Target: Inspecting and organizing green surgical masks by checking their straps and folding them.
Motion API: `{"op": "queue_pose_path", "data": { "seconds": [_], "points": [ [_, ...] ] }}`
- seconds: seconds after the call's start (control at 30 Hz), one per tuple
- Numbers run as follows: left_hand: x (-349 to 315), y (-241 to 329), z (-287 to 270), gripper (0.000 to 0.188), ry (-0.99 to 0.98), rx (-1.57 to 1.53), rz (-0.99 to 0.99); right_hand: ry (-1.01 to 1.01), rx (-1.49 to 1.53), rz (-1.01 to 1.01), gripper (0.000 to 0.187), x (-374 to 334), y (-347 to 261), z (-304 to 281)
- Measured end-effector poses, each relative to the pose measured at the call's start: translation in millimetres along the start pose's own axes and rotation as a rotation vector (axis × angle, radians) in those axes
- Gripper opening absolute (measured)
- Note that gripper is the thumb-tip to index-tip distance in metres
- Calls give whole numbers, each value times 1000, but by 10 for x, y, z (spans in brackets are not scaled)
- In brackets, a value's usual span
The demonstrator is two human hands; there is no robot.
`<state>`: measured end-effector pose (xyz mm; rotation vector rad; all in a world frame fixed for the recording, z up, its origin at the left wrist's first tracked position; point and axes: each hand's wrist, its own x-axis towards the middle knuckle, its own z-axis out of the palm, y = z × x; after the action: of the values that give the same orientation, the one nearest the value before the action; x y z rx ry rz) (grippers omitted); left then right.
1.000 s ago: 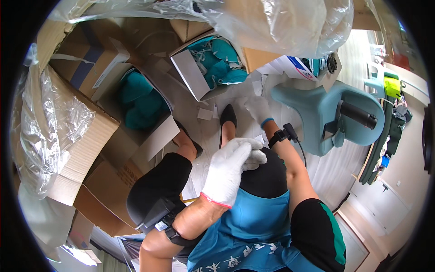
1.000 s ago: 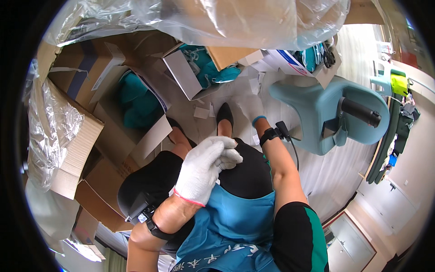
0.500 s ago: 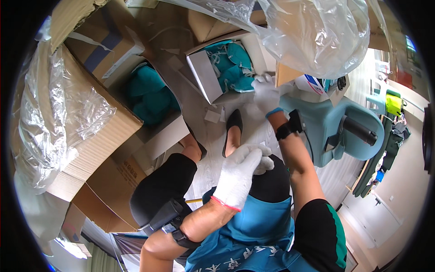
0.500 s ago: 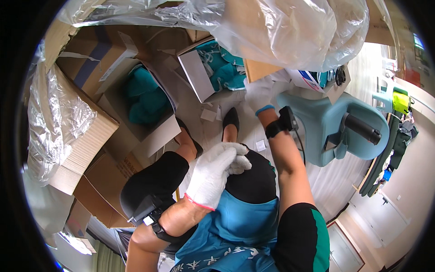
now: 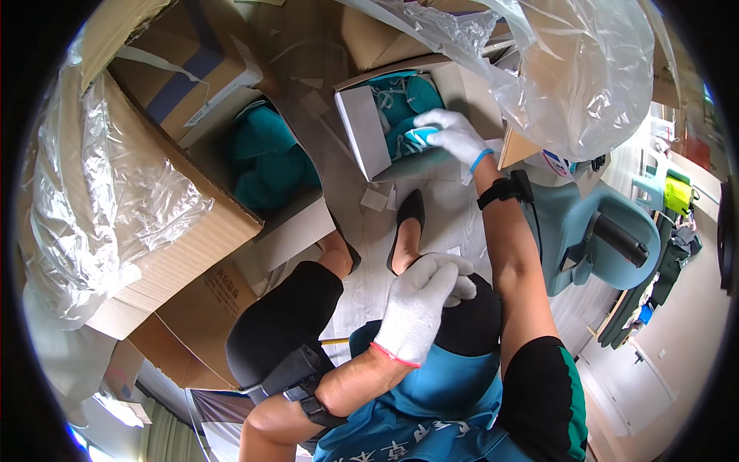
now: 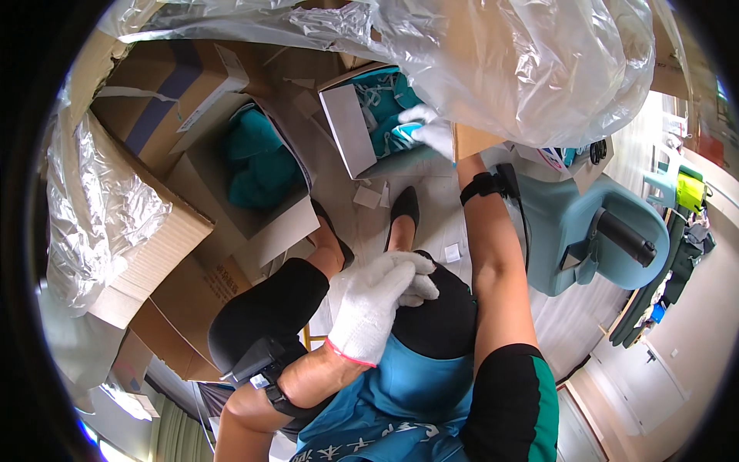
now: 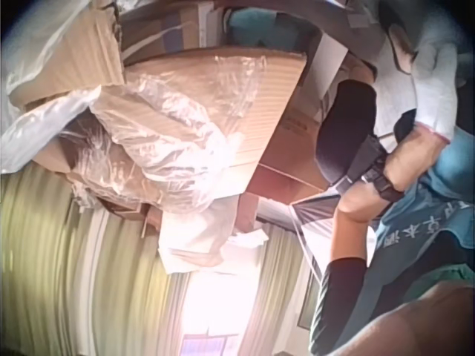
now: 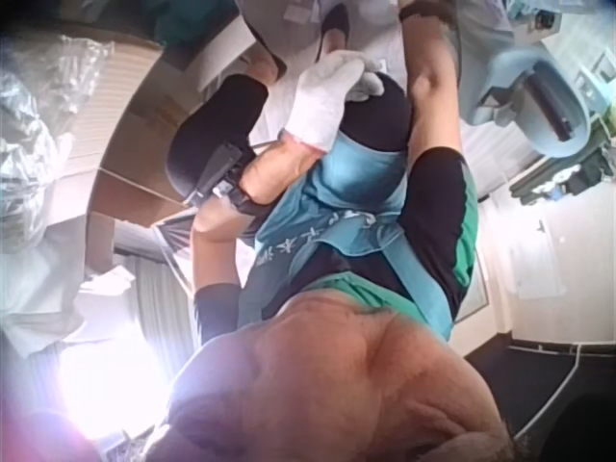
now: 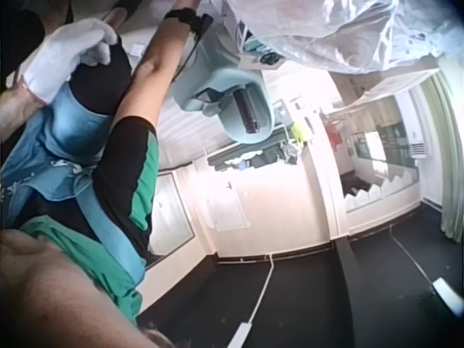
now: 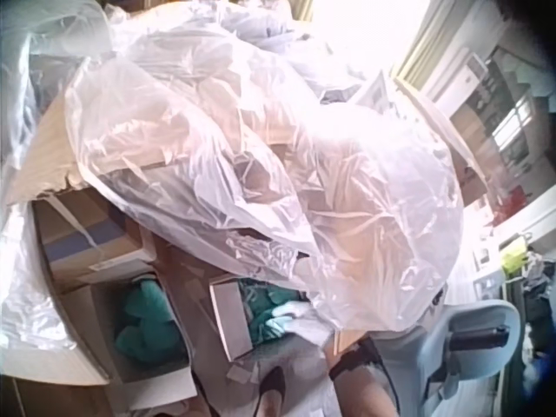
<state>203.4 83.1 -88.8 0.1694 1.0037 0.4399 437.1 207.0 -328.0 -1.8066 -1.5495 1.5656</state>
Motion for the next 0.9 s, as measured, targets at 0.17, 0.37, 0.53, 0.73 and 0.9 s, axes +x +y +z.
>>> {"op": "queue_pose_path", "data": {
  "seconds": [0.17, 0.37, 0.53, 0.73, 0.9],
  "points": [
    [40, 8, 12, 30, 27, 31, -11, 144, -263, -26, 47, 119, 40, 56],
    [39, 57, 96, 30, 59, 89, -2, 200, -734, -132, 18, 91, -43, 350],
    [33, -9, 163, 32, 21, 147, 4, 189, -997, -122, 23, -164, -98, 247],
    [96, -147, 298, 29, -52, 106, 35, 464, -211, 38, 23, -1198, -439, -281],
    [51, -31, 182, 23, 270, 684, 966, 544, 16, 16, 21, -2260, -1238, -408]
  ]
}}
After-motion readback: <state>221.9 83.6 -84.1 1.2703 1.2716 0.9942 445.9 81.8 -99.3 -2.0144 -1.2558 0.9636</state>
